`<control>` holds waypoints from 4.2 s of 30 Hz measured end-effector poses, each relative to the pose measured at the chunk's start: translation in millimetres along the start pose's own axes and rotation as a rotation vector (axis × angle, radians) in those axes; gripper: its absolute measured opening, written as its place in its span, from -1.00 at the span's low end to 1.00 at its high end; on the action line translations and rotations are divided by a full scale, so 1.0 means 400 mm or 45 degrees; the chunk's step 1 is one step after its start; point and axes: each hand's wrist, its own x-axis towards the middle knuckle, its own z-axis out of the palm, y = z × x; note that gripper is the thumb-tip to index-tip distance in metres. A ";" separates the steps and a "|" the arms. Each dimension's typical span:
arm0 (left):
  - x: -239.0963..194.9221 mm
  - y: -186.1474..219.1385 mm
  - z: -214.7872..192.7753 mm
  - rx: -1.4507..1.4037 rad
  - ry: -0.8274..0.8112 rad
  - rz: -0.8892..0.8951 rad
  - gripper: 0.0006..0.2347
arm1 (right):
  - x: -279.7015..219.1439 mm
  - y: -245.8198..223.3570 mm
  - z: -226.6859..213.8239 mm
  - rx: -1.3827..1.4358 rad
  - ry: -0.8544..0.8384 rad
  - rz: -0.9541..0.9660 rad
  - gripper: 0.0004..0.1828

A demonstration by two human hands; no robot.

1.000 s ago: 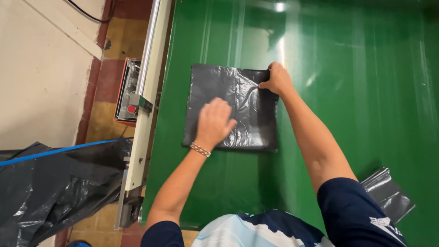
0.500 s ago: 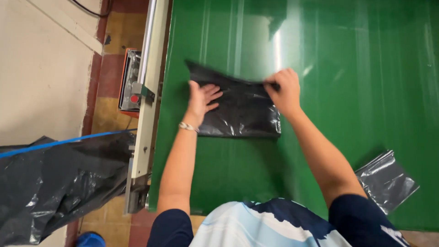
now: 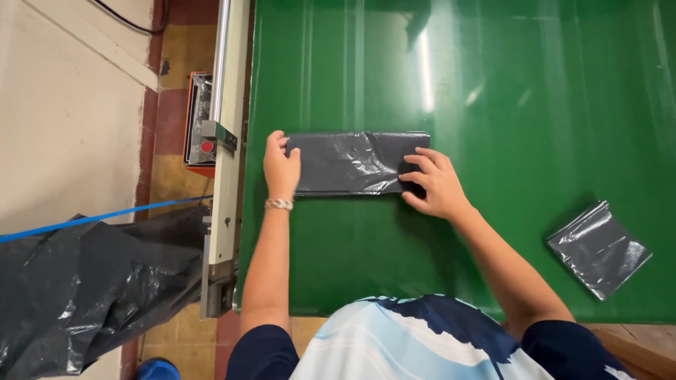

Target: Folding plastic bags on a conveyor belt and stacking them into a crate for packaging.

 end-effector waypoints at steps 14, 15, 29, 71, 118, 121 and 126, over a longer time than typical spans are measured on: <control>-0.118 0.048 -0.048 0.934 -0.452 0.946 -0.23 | 0.124 -0.044 0.104 -0.289 -0.302 0.197 0.02; -0.118 0.016 -0.082 0.964 -0.467 0.985 -0.19 | 0.103 -0.024 0.088 -0.342 -0.301 0.249 0.01; -0.256 0.066 -0.064 0.855 -0.814 1.592 -0.92 | -0.042 -0.316 0.203 0.236 -0.147 -0.211 -0.23; -0.632 0.515 0.448 0.153 -0.114 1.645 -0.74 | -0.544 -0.004 -0.357 1.252 0.923 1.017 -0.18; -1.023 0.811 0.744 -0.443 -1.222 1.593 -0.84 | -1.969 0.017 -0.678 0.229 1.923 2.121 -0.82; -1.036 0.797 0.748 -0.367 -1.282 1.500 -0.85 | -2.136 0.016 -0.625 0.120 1.920 2.172 -0.73; -1.041 0.804 0.747 -0.308 -1.312 1.509 -0.90 | -2.225 0.070 -0.580 0.152 1.823 2.364 -0.67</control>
